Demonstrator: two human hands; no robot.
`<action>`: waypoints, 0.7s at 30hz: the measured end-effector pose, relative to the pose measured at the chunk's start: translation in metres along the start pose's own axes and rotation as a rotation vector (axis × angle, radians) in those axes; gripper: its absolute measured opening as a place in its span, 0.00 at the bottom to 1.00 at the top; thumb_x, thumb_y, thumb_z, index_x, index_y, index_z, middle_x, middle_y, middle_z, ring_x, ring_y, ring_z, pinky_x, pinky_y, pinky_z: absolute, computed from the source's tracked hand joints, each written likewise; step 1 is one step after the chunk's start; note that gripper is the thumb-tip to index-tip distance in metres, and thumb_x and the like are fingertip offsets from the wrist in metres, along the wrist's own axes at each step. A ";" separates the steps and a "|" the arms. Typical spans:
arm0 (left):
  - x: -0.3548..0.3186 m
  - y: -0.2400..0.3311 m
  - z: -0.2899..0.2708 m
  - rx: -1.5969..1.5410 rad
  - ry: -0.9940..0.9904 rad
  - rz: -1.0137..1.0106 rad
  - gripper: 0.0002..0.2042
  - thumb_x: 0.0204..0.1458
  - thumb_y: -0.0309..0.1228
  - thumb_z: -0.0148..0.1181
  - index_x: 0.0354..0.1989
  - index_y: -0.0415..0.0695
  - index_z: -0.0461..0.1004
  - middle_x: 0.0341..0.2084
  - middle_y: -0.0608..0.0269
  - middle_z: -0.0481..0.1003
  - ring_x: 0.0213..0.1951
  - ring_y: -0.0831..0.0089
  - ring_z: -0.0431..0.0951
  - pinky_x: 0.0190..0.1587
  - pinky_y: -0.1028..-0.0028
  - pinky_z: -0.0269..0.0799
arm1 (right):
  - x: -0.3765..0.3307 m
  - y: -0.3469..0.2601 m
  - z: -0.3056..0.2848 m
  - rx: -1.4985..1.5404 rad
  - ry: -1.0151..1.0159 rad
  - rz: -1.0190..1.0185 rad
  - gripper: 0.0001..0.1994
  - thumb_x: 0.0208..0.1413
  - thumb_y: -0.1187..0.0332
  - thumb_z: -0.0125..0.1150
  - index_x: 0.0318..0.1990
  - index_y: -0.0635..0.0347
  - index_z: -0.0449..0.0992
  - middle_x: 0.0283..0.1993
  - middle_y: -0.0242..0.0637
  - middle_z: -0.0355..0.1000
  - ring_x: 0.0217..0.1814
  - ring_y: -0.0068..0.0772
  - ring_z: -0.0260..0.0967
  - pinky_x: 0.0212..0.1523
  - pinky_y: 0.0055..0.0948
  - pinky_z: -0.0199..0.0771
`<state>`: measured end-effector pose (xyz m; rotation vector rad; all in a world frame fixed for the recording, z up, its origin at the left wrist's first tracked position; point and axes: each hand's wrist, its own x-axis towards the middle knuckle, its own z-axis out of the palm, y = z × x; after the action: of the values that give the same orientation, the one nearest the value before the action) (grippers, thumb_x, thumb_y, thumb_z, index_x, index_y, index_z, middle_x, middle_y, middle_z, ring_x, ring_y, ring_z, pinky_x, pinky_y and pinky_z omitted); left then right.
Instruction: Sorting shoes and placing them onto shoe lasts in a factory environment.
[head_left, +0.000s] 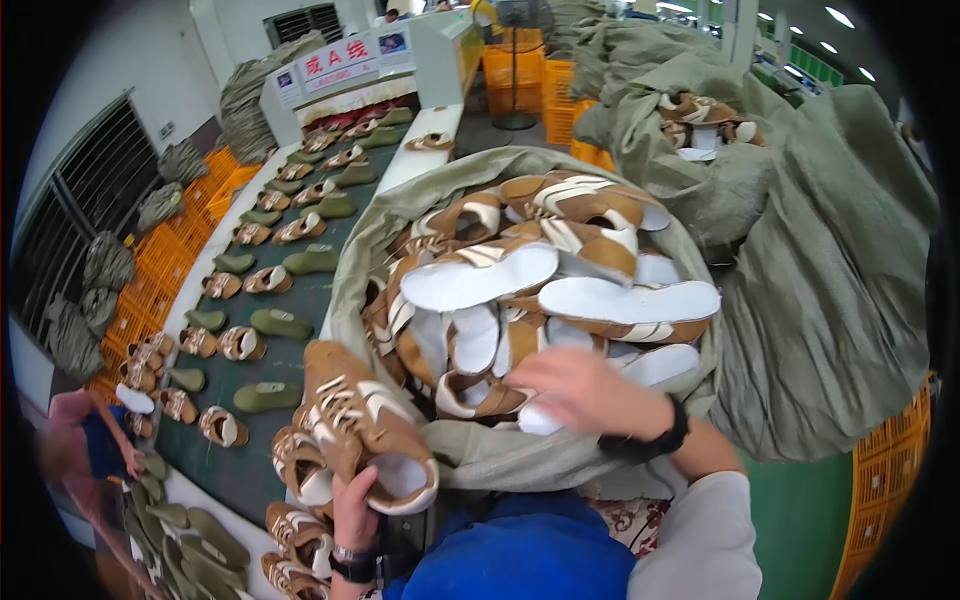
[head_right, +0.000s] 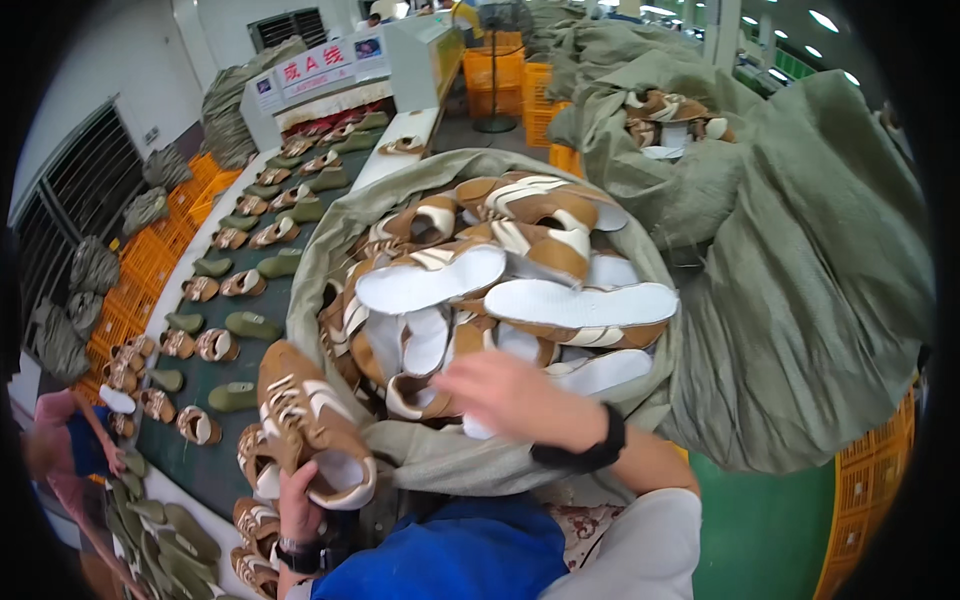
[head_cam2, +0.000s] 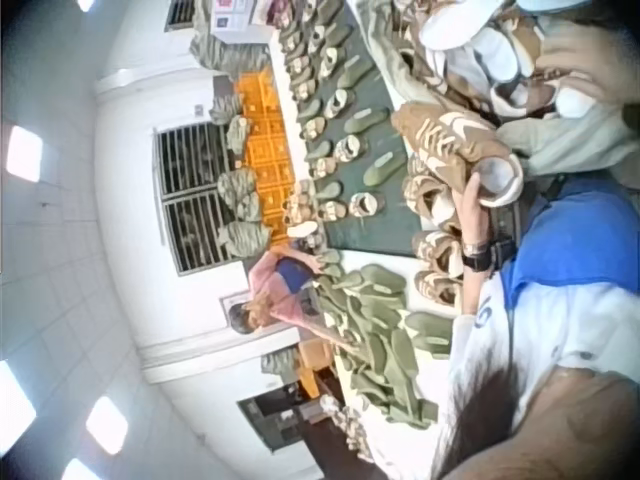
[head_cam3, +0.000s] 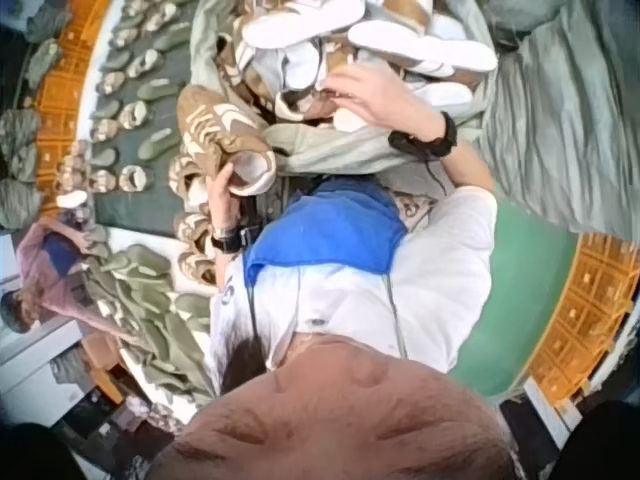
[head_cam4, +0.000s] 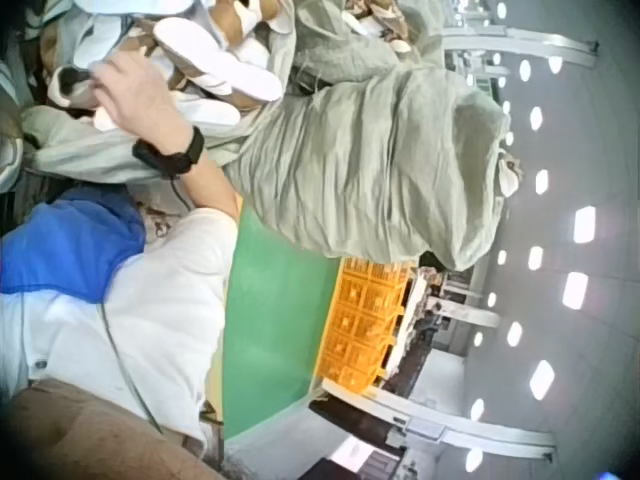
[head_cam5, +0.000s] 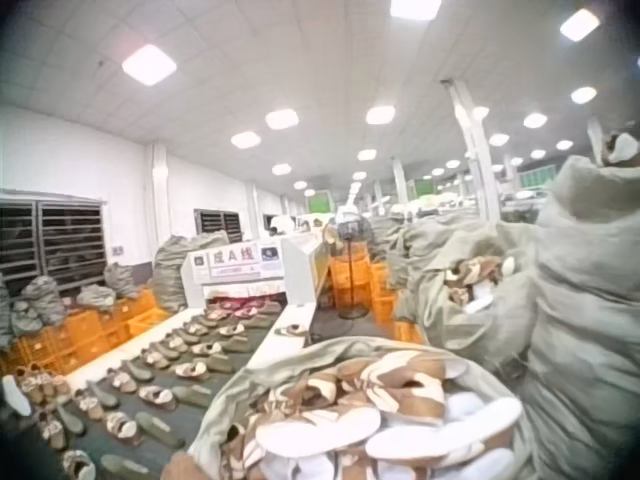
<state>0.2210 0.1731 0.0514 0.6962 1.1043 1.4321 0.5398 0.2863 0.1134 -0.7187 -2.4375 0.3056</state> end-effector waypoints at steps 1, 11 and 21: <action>-0.005 -0.001 -0.007 0.007 0.013 0.012 0.24 0.47 0.23 0.54 0.55 0.35 0.61 0.47 0.56 0.70 0.47 0.66 0.72 0.51 0.69 0.67 | 0.000 0.019 -0.019 -0.104 0.008 0.105 0.18 0.43 0.73 0.60 0.46 0.58 0.72 0.43 0.42 0.71 0.45 0.42 0.68 0.47 0.35 0.69; -0.012 -0.005 -0.005 0.086 -0.005 0.030 0.27 0.45 0.25 0.54 0.57 0.36 0.59 0.48 0.56 0.69 0.48 0.66 0.71 0.51 0.70 0.66 | 0.008 0.233 -0.104 -0.482 0.084 0.603 0.25 0.39 0.61 0.63 0.48 0.58 0.72 0.44 0.53 0.70 0.48 0.49 0.68 0.51 0.37 0.68; -0.012 -0.004 0.001 0.048 -0.012 0.002 0.29 0.43 0.24 0.59 0.56 0.34 0.60 0.50 0.57 0.68 0.49 0.67 0.69 0.54 0.70 0.62 | 0.069 0.215 -0.109 0.036 0.509 0.759 0.21 0.47 0.56 0.53 0.46 0.59 0.73 0.40 0.44 0.74 0.43 0.43 0.73 0.42 0.37 0.71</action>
<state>0.2253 0.1614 0.0501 0.7390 1.1322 1.4053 0.6471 0.5090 0.1555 -1.4841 -1.6053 0.3908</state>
